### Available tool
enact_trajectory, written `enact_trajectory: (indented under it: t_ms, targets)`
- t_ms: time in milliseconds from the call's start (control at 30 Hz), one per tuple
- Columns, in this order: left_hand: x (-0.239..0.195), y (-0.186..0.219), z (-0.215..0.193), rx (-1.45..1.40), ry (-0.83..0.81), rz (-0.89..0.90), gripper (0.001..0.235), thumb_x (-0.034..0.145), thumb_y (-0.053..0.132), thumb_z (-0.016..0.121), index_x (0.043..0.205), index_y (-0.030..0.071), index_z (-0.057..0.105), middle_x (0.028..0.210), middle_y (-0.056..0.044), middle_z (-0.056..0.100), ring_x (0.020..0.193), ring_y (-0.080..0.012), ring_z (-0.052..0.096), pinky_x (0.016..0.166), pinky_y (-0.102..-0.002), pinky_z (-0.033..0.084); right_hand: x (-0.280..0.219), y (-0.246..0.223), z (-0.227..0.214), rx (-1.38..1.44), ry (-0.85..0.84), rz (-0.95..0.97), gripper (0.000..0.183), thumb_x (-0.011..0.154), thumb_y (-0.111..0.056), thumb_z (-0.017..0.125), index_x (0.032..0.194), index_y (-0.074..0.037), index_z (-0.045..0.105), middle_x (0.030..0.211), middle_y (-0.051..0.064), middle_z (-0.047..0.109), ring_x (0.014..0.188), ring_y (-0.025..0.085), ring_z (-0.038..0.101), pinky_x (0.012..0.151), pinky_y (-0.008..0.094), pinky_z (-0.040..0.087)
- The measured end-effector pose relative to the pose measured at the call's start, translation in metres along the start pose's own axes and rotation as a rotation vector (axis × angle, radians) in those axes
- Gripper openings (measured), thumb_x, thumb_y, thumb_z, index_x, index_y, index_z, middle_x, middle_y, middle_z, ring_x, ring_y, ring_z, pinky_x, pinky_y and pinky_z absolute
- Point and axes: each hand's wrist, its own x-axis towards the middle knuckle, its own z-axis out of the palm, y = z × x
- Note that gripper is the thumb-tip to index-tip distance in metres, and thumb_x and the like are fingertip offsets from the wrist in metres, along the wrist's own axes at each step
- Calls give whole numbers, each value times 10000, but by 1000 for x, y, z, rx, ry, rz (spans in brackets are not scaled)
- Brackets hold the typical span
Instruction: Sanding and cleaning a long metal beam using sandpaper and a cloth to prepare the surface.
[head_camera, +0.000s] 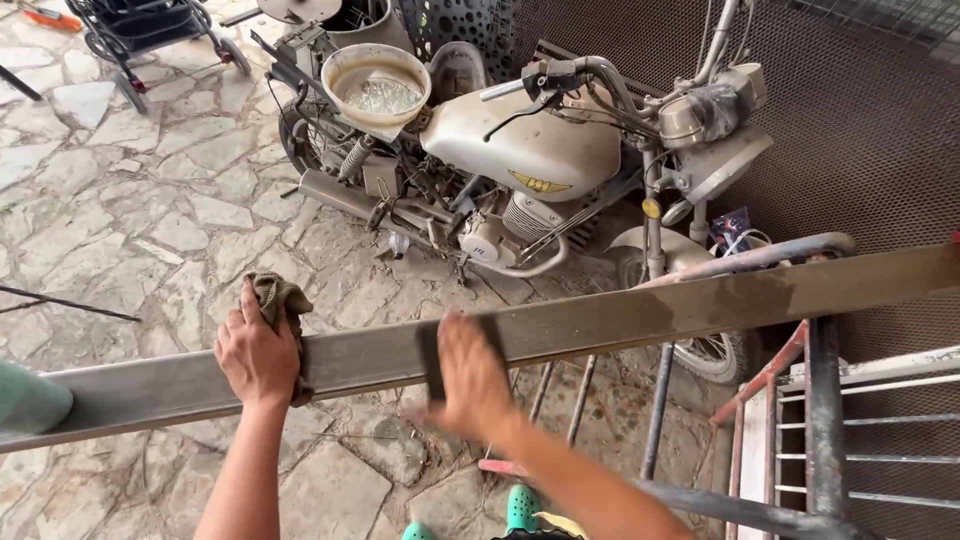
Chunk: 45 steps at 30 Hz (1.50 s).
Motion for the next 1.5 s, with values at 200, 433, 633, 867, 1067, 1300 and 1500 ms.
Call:
enact_trajectory:
  t_ms: [200,433,633,867,1067,1300,1500]
  targets:
    - [4,-6,6,25,75,38,597,1050,393,553,1547,65,508,1086,-216,672,997,-402,664,857,-499,516,-18,109,44,263,4,224,1318,688,-970,321,1516,31,95,1595,244,61,1493,352,82,1224,479,58]
    - [-1,-10,15,22,122,50,563,1049,400,586,1502,66,569,1008,-191,657,1023,-402,673,868,-485,513,-38,44,72,213,302,-107,1341,682,-1022,213,1464,55,377,1538,300,344,1454,414,302,1210,483,194]
    - [2,-4,3,23,96,48,559,1040,377,608,1506,72,569,1019,-188,671,1023,-395,680,847,-481,517,-6,169,84,-60,430,246,1154,797,-837,482,1447,114,408,1475,367,401,1389,453,401,1170,538,289]
    - [0,-7,11,51,138,75,603,1028,397,596,1534,72,548,1004,-177,643,963,-384,662,831,-468,510,-31,49,48,295,326,-115,1313,697,-986,295,1465,76,359,1522,317,352,1463,431,268,1216,498,150]
    - [-1,-1,1,46,110,42,555,1048,417,584,1502,99,577,1009,-166,675,980,-361,679,856,-452,514,27,66,48,40,239,311,1267,709,-879,606,1431,140,387,1466,399,365,1410,502,330,1177,577,232]
    - [0,-4,6,39,87,57,605,1020,405,599,1530,86,544,1016,-164,662,976,-362,670,836,-449,511,24,40,17,340,80,117,1250,693,-809,633,1493,86,285,1527,359,297,1437,496,262,1191,565,186]
    - [3,0,4,39,79,62,618,1006,407,612,1538,102,541,1047,-164,637,1000,-356,654,835,-451,514,22,35,10,305,99,386,1139,735,-488,724,1501,158,183,1542,399,224,1438,524,229,1192,571,175]
